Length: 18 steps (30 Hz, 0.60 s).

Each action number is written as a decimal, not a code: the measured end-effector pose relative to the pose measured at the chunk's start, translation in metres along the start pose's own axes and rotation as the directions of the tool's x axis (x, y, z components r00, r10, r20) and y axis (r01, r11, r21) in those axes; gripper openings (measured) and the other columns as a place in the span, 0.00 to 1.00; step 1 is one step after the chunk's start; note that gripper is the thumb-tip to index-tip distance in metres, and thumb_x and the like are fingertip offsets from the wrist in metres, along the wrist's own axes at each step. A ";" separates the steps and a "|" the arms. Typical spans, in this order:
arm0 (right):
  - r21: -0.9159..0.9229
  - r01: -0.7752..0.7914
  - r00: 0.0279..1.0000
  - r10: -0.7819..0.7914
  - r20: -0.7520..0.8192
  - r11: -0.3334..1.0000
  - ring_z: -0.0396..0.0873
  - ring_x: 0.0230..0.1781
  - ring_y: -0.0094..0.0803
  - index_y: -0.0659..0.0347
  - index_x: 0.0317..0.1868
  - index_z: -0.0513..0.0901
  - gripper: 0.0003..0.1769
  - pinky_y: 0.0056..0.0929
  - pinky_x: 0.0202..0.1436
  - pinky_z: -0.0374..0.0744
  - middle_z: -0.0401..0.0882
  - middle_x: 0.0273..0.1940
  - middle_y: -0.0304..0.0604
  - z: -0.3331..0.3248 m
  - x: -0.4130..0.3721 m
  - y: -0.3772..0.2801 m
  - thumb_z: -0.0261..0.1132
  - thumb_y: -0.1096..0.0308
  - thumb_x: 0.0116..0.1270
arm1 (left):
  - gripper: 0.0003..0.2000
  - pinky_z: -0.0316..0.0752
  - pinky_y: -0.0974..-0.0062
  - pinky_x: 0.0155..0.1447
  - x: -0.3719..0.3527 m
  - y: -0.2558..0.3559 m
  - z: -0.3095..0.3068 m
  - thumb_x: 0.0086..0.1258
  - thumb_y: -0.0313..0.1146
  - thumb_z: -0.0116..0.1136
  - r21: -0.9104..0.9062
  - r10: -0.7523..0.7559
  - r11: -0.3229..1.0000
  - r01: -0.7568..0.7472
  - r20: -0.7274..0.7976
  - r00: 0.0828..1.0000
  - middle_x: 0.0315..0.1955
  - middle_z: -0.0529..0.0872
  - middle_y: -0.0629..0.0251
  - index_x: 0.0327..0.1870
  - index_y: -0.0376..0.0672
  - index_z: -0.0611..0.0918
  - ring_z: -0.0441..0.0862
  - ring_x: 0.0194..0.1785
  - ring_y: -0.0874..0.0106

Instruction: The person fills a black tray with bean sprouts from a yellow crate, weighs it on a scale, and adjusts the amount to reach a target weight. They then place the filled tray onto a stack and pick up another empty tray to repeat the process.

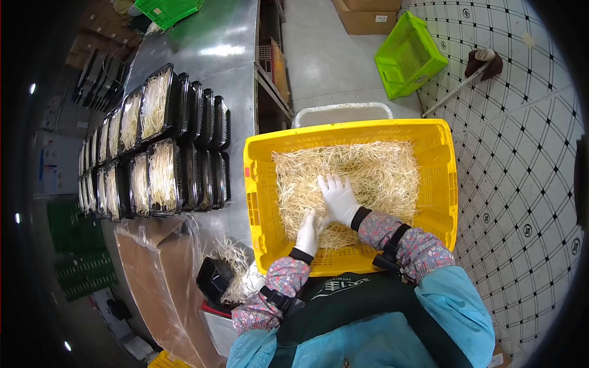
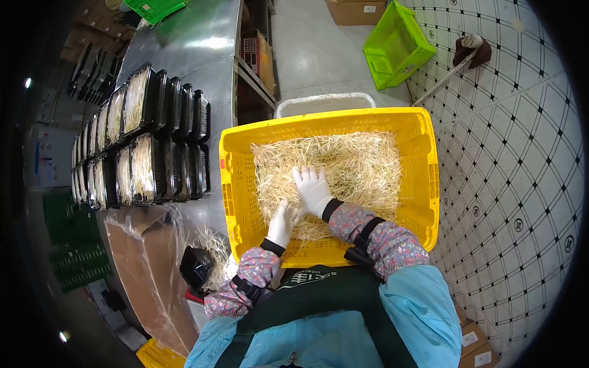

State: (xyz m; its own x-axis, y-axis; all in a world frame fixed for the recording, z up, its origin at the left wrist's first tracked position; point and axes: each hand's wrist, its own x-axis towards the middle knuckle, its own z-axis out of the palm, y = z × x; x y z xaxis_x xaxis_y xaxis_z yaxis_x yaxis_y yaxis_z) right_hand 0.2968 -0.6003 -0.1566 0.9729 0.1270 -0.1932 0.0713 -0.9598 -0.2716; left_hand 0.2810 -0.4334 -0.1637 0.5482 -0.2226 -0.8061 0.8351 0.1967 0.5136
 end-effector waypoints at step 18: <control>0.294 -0.206 0.920 0.083 0.382 0.933 0.77 0.62 0.51 0.66 0.72 0.66 0.61 0.40 0.66 0.75 0.77 0.62 0.62 -0.007 0.040 0.059 0.81 0.45 0.39 | 0.34 0.57 0.62 0.78 -0.212 0.043 -0.302 0.73 0.38 0.60 0.605 0.613 0.657 -0.450 -0.776 -0.148 0.75 0.62 0.48 0.75 0.32 0.62 0.63 0.75 0.58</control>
State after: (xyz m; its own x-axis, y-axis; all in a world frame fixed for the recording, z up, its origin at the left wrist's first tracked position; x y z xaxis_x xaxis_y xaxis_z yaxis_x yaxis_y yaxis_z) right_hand 0.3415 -0.6533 -0.1732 0.8173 0.1333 -0.5606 -0.1986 -0.8481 -0.4913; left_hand 0.1874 -0.0889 -0.0593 0.3963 0.8947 0.2061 0.3288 -0.3479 0.8780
